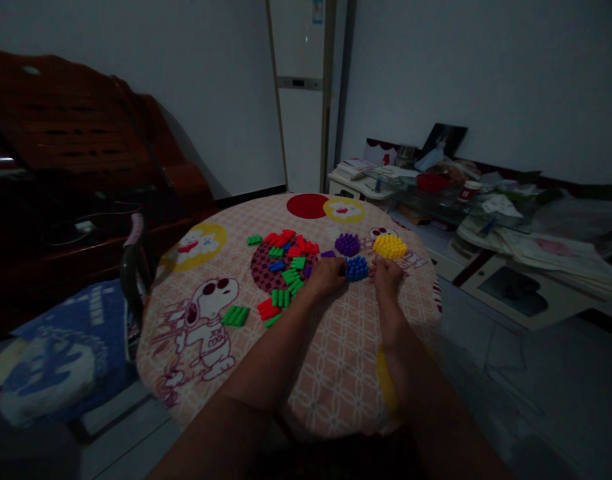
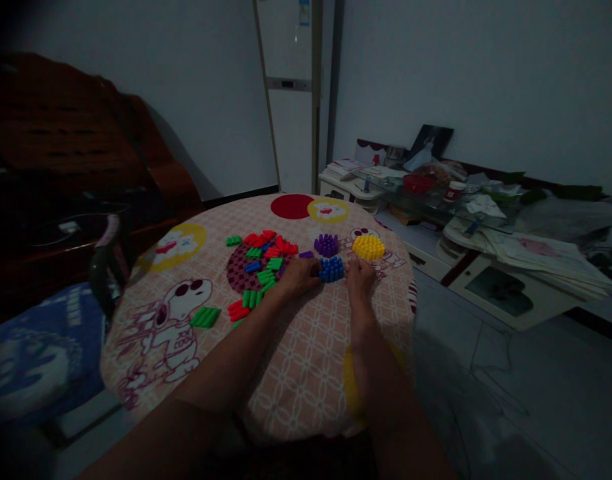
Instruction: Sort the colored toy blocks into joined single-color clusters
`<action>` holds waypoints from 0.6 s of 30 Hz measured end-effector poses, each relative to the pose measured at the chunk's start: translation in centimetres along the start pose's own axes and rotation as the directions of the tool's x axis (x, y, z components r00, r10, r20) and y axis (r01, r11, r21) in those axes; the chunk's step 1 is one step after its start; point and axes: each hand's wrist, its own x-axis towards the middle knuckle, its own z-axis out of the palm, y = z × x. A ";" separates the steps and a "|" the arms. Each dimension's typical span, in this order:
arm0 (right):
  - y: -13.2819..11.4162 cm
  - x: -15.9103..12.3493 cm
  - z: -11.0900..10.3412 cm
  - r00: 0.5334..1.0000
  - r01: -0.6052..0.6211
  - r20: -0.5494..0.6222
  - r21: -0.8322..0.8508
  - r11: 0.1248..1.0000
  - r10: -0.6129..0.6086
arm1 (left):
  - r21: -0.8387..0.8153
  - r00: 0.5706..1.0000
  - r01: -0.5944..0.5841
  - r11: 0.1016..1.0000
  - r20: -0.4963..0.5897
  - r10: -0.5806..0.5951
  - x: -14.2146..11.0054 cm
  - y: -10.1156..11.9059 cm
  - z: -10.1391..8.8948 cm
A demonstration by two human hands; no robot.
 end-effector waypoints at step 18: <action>-0.3 -0.3 -0.1 1.000 -0.010 -0.010 0.002 1.000 0.010 | 0.114 0.828 0.548 0.829 -0.216 -0.518 1.8 -9.2 -5.1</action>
